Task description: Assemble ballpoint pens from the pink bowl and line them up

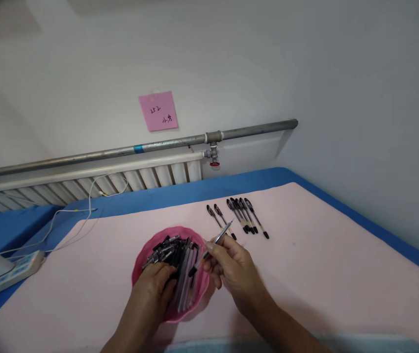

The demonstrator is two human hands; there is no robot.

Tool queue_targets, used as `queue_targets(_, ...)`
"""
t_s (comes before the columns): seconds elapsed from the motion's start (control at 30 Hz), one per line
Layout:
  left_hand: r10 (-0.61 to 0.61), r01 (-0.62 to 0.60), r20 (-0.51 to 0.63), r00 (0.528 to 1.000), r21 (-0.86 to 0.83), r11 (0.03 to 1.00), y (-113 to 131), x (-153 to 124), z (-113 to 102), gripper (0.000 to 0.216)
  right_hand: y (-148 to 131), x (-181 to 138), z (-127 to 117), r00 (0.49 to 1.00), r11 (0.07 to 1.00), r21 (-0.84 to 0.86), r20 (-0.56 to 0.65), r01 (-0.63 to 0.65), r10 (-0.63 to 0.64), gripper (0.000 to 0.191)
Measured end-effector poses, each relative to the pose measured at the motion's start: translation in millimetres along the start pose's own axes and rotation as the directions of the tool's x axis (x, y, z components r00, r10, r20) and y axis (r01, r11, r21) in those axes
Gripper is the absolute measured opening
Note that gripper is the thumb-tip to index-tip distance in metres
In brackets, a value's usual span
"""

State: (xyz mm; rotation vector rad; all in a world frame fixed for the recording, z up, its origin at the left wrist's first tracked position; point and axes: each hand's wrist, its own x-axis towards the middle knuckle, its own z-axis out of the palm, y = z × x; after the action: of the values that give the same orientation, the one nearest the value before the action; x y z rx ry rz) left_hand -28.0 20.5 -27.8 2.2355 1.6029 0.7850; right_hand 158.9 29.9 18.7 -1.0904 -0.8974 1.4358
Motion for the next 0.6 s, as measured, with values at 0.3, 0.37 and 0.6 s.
queue_targets(0.3, -0.572, 0.425, 0.308, 0.76, -0.902, 0.08, 15.2, 2.9, -23.9, 0.016, 6.2, -21.8, 6.3, 0.891, 0.89, -0.452, 0.423, 0.052, 0.163, 0.014)
queue_targets(0.37, -0.552, 0.369, 0.332, 0.764, -0.928, -0.047, 18.6, 4.6, -27.2, 0.017, 7.2, -28.1, 10.0, 0.866, 0.828, -0.557, 0.443, 0.063, 0.232, 0.017)
queue_targets(0.6, -0.557, 0.308, 0.315, 0.768, -0.945, -0.111, 21.6, 2.0, -25.6, 0.023, 4.4, -31.5, 14.9, 0.848, 0.779, -0.627, 0.43, 0.033, 0.31, 0.021)
